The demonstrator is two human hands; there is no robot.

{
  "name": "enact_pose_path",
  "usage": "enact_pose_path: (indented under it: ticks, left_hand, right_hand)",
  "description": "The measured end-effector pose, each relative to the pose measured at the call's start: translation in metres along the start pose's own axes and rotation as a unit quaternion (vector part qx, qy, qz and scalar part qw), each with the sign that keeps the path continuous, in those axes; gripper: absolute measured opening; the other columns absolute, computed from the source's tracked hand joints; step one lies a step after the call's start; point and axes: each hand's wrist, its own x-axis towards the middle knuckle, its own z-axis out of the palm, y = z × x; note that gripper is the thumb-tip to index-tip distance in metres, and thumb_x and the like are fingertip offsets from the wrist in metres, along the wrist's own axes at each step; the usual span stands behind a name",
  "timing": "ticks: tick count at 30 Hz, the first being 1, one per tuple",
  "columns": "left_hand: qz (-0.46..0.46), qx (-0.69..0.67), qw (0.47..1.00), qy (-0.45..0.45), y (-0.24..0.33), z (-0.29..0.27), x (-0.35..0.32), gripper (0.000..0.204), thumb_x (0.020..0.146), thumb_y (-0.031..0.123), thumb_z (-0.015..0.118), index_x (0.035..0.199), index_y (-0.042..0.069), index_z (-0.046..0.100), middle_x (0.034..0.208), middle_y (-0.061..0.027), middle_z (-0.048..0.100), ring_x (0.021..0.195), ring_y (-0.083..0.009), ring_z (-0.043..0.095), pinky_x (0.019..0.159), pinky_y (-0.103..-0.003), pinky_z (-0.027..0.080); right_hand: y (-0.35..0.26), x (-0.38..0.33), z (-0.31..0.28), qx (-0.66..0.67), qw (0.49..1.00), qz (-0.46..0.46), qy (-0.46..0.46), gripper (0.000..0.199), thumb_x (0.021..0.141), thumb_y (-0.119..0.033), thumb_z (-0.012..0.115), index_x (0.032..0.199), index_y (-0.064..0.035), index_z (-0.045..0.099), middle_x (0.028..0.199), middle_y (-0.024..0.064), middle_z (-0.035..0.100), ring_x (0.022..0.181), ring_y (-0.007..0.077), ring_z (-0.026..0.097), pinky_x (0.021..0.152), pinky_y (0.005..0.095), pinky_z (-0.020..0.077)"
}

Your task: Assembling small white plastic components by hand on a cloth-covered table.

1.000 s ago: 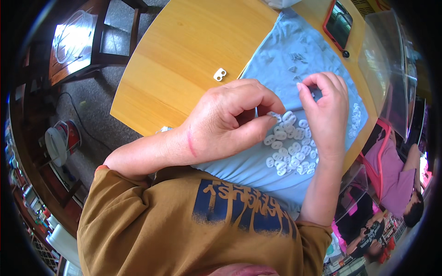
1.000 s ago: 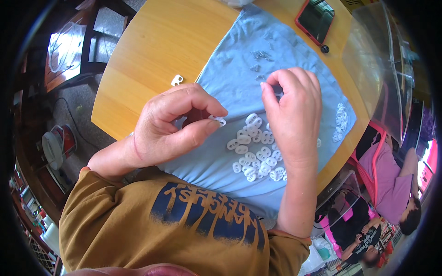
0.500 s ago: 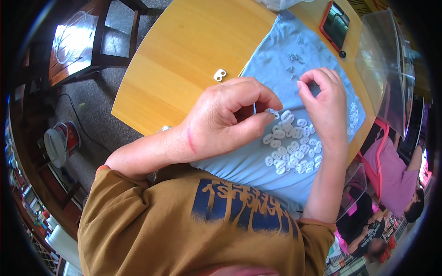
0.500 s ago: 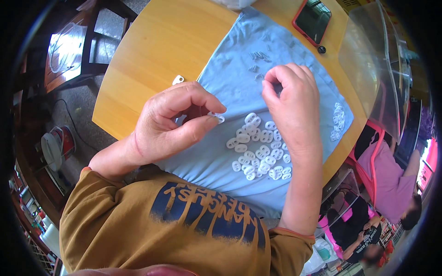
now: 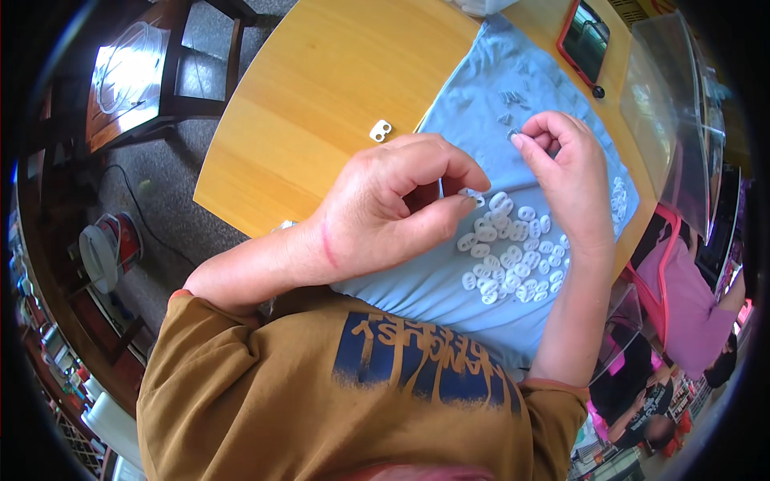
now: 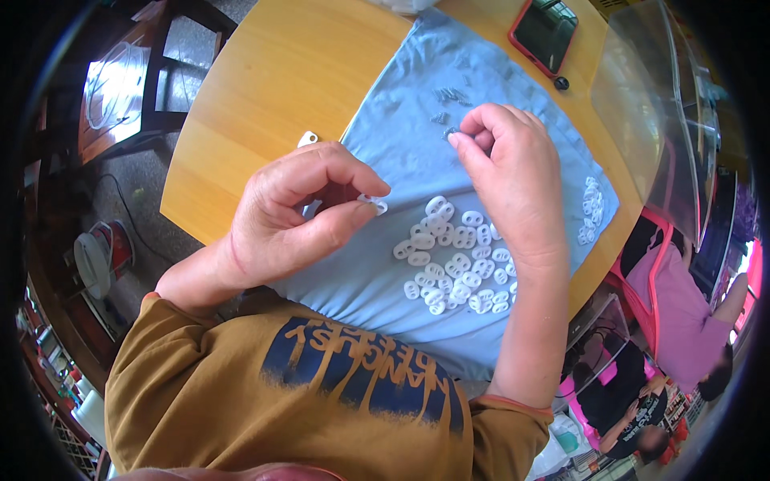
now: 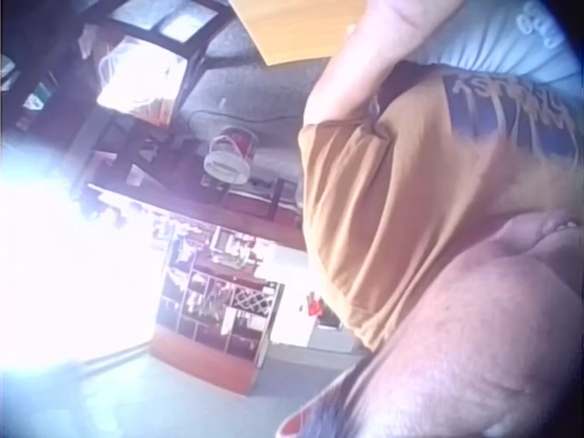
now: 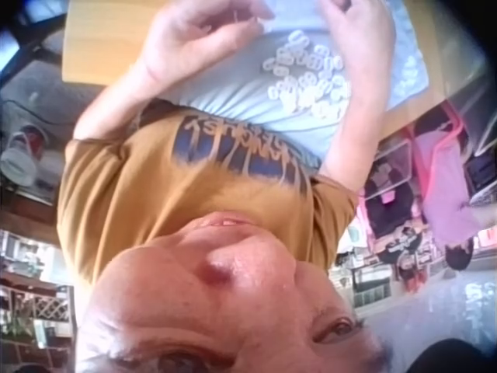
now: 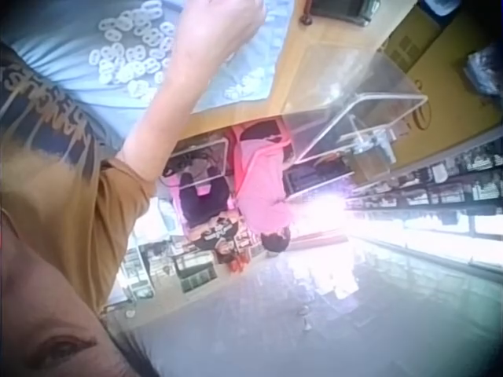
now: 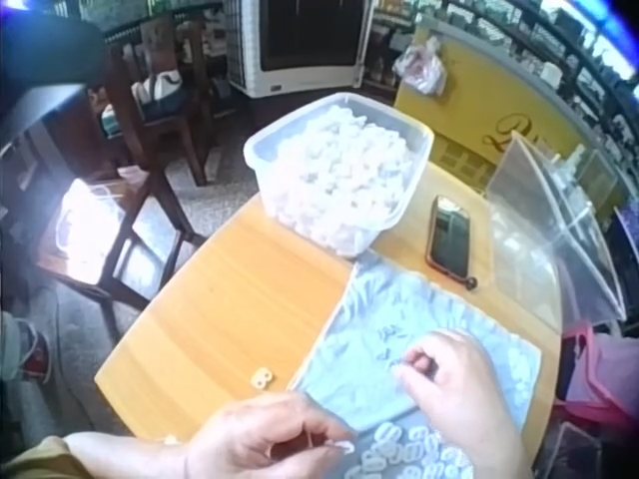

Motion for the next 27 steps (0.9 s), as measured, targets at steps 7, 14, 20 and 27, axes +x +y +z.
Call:
enact_pose_path:
  ticks: [7,14,20,27]
  left_hand:
    - [0.003,0.001,1.000,-0.004,0.001,-0.001,0.000,0.015,0.078,-0.002,0.058,0.093,-0.001,0.060,0.082,-0.0011,0.055,0.067,-0.0035,0.049,0.058,-0.018,0.039]
    - [-0.105,-0.147,0.984,0.011,0.002,-0.001,0.000,0.015,0.082,0.002,0.058,0.097,-0.001,0.058,0.084,0.0019,0.055,0.072,-0.0010,0.048,0.064,-0.016,0.040]
    - [-0.118,-0.211,0.970,0.007,0.002,-0.003,0.001,0.016,0.083,0.005,0.058,0.098,0.001,0.060,0.080,0.0035,0.056,0.069,-0.0002,0.046,0.061,-0.016,0.038]
    - [-0.129,-0.317,0.939,-0.017,-0.001,-0.002,0.004,0.019,0.082,0.007,0.059,0.099,0.001,0.063,0.079,0.0024,0.058,0.064,-0.0018,0.045,0.056,-0.016,0.037]
  right_hand:
    - [0.001,0.009,-0.005,0.064,0.994,0.062,-0.070,0.011,0.073,-0.008,0.062,0.070,0.0004,0.055,0.065,0.0084,0.055,0.063,0.0195,0.053,0.059,0.0318,0.0425]
    - [0.004,0.010,-0.004,-0.086,0.989,-0.120,-0.019,0.007,0.071,-0.005,0.060,0.070,-0.0017,0.054,0.064,0.0065,0.054,0.064,0.0195,0.053,0.059,0.0325,0.0424]
    - [-0.002,-0.005,-0.006,0.036,0.996,-0.079,0.033,0.007,0.071,0.001,0.060,0.074,-0.0036,0.056,0.068,0.0040,0.056,0.071,0.0135,0.055,0.064,0.0259,0.0435]
    - [-0.026,-0.047,0.008,0.445,0.894,0.002,0.047,0.017,0.076,0.009,0.060,0.090,0.0017,0.054,0.091,0.0066,0.057,0.083,0.0106,0.054,0.077,0.0230,0.0437]
